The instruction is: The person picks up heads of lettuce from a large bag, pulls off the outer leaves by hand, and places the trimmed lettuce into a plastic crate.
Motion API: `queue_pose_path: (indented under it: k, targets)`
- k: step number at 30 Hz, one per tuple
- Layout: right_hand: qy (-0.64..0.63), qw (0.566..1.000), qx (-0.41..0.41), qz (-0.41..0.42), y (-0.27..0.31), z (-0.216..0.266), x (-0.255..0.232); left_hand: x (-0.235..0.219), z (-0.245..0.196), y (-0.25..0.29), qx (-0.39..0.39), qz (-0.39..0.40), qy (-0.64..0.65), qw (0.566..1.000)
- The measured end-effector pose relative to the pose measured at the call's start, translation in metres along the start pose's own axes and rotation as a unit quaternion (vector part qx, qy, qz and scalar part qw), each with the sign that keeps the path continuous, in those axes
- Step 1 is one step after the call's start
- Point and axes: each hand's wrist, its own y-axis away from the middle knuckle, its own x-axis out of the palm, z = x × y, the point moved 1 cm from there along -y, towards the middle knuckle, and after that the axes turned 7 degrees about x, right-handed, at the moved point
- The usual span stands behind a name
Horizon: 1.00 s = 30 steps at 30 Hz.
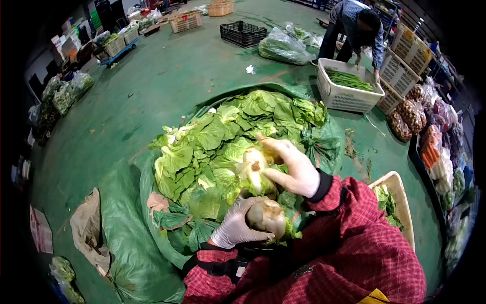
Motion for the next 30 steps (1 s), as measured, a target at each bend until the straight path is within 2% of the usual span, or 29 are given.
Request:
queue_pose_path:
  k: [1,2,4,6,7,8,9,10,12,14,15,16,18,21,22,24,25,26,27,28,29,30]
  targets:
    - [-0.017,1.000,-0.018,0.012,-0.004,-0.011,0.004,-0.001,-0.001,0.001,-0.014,0.024,-0.045,0.999]
    - [-0.034,0.998,-0.037,0.024,-0.012,-0.027,0.010,-0.002,-0.001,0.002,-0.011,0.029,-0.035,0.999]
    - [-0.188,0.980,0.057,0.012,-0.022,-0.043,0.004,-0.002,0.002,0.007,-0.009,0.036,-0.013,0.999]
    - [-0.188,0.975,0.119,-0.011,-0.035,-0.063,-0.011,-0.003,0.004,0.015,-0.011,0.034,-0.073,0.997]
    - [-0.003,0.998,0.065,-0.012,-0.035,-0.051,-0.016,-0.003,0.004,0.018,-0.011,0.033,-0.103,0.994]
    - [0.183,0.983,0.007,-0.013,-0.034,-0.034,-0.024,-0.004,0.006,0.020,-0.016,0.040,-0.123,0.992]
    - [0.361,0.931,-0.054,-0.014,-0.034,-0.015,-0.032,-0.005,0.007,0.021,-0.020,0.045,-0.143,0.989]
    - [0.289,0.954,-0.066,0.050,-0.030,-0.002,-0.035,-0.006,0.009,0.023,-0.026,0.051,-0.162,0.985]
    - [0.152,0.969,-0.154,0.121,-0.022,0.022,-0.023,-0.009,0.012,0.026,-0.048,0.065,-0.131,0.988]
    - [0.188,0.953,-0.161,0.176,-0.019,0.025,-0.007,-0.010,0.010,0.023,-0.056,0.086,-0.094,0.990]
    - [0.164,0.950,-0.181,0.193,-0.026,0.011,0.000,-0.011,0.005,0.021,-0.053,0.097,-0.073,0.991]
    - [0.114,0.966,-0.109,0.203,-0.028,0.005,0.004,-0.012,0.002,0.019,-0.050,0.106,-0.053,0.992]
    - [0.077,0.973,-0.126,0.178,-0.034,-0.009,0.005,-0.010,0.006,0.024,-0.036,0.079,-0.062,0.994]
    - [-0.006,0.999,-0.008,0.052,-0.034,-0.022,0.007,-0.011,0.001,0.024,-0.055,0.074,-0.077,0.993]
    - [-0.230,0.954,0.191,0.031,-0.034,-0.025,0.005,-0.012,-0.001,0.023,-0.067,0.081,-0.082,0.991]
    - [-0.343,0.910,0.225,-0.062,-0.042,-0.052,-0.003,-0.006,0.001,0.024,-0.048,0.054,-0.140,0.988]
    - [-0.211,0.944,0.254,0.007,-0.043,-0.079,-0.007,-0.003,0.002,0.025,-0.037,0.041,-0.170,0.984]
    - [0.039,0.961,0.233,0.142,-0.039,-0.090,-0.016,-0.001,0.002,0.025,-0.002,0.034,-0.221,0.975]
    - [0.193,0.965,0.140,0.108,-0.029,-0.084,-0.020,-0.001,0.001,0.024,0.034,0.026,-0.273,0.961]
    - [0.342,0.936,0.045,0.073,-0.020,-0.072,-0.025,0.000,0.001,0.022,0.068,0.015,-0.322,0.944]
    - [0.217,0.969,0.039,0.107,-0.019,-0.060,-0.038,0.000,-0.001,0.016,0.096,-0.016,-0.312,0.945]
    - [0.072,0.985,-0.030,0.155,-0.016,-0.037,-0.054,0.001,0.001,0.014,0.102,-0.018,-0.333,0.937]
